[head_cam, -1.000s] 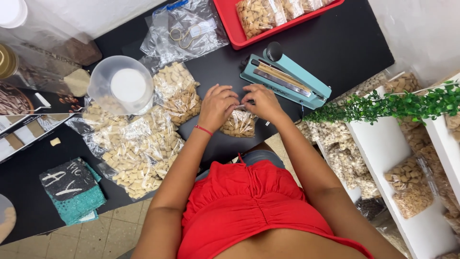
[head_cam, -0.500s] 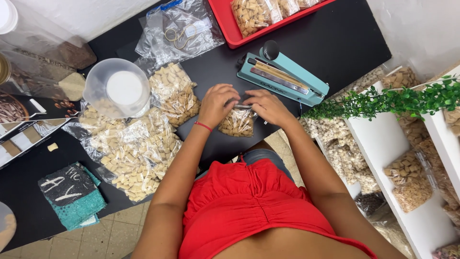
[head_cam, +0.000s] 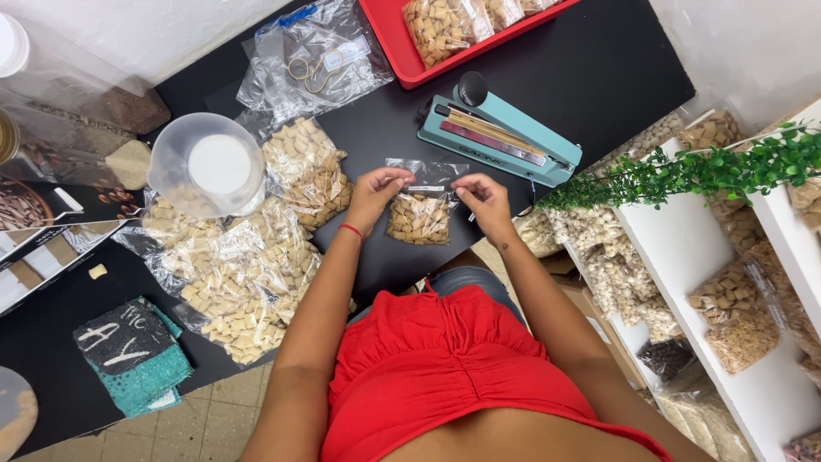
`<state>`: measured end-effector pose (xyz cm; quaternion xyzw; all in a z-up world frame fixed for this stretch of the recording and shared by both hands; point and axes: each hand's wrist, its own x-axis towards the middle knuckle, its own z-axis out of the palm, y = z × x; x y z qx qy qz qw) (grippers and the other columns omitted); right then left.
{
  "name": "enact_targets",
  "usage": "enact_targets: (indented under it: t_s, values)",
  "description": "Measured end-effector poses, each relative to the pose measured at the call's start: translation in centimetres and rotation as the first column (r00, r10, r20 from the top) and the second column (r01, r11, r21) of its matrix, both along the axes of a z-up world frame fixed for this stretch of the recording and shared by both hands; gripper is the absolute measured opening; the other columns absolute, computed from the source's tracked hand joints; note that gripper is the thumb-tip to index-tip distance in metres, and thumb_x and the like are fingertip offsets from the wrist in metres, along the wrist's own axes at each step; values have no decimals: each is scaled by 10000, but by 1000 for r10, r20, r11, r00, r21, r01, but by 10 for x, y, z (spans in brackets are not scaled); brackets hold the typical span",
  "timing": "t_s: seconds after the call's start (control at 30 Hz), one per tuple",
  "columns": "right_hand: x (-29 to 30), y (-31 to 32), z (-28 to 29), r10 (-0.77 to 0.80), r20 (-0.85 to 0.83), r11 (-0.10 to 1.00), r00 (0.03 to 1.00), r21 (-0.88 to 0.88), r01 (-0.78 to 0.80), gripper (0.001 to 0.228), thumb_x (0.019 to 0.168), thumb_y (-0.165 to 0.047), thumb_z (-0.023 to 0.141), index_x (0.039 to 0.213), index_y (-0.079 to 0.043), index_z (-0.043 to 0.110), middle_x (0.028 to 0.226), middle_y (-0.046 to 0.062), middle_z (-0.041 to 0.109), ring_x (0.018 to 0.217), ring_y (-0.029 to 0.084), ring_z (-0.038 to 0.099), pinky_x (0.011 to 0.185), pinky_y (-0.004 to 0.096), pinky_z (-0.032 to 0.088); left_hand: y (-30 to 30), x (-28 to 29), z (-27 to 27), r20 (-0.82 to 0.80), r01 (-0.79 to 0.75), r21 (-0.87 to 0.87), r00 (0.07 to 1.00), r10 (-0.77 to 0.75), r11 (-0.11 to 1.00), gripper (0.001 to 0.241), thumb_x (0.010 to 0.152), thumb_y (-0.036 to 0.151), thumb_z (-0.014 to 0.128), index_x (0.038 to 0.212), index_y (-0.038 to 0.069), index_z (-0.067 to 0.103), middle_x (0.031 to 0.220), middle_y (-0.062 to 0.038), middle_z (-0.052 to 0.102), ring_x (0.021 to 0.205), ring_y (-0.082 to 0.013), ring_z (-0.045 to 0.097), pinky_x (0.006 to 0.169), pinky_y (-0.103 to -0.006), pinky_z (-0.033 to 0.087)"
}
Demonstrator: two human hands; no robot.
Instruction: The person is sealing small plastic bags filled with snacks using a manual impulse heat sealer on a workstation.
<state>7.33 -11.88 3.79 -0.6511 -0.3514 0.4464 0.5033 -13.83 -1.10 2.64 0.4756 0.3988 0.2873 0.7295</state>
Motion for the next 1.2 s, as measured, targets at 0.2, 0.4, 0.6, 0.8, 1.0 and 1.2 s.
enact_targets:
  t_s: [0.2,0.4,0.6,0.8,1.0,1.2]
  values:
    - [-5,3,-10,-141,41,990,989,-4,141,229,879,-62,712,1096,-132,736,909,0,727,848,27,626,792,188,532,2,-2,-4,-7,-71,-9,997,71,997,232,900,63,656,1125,62,715,976,-104,745,909,-118,705,847,-229,549]
    - [-4,2,-15,-128,3,989,992,78,127,304,825,-1,736,1116,-91,726,883,-13,660,849,32,596,774,168,533,8,-7,-8,-108,-41,72,993,48,997,309,839,72,734,1141,137,728,948,-47,752,886,-61,691,826,-201,547]
    - [4,0,-17,-97,29,987,995,132,93,335,809,27,752,1130,-62,721,885,21,629,849,54,583,752,177,539,15,-16,-15,-179,40,244,984,5,969,345,796,55,794,1130,113,733,927,-67,702,882,-134,678,798,-234,558]
    - [6,4,-13,-74,-27,986,997,148,77,355,791,20,775,1134,-50,715,892,19,631,836,44,598,767,170,539,17,-14,-8,-259,137,330,965,-50,934,347,815,68,778,1150,148,736,920,-62,682,901,-163,684,821,-254,555]
    - [12,4,-19,-43,94,986,995,167,27,294,801,-3,787,1088,-45,738,874,38,647,774,52,601,730,196,530,22,-16,3,-335,163,426,942,-13,890,261,820,100,776,1072,169,764,866,-64,686,851,-197,681,810,-304,551]
    - [13,1,-6,-34,379,973,925,226,-57,173,829,-56,787,1000,-74,771,847,59,665,749,160,606,716,279,499,21,-18,11,-364,196,461,931,-16,865,148,846,151,771,984,205,786,848,-37,693,824,-182,676,793,-317,539]
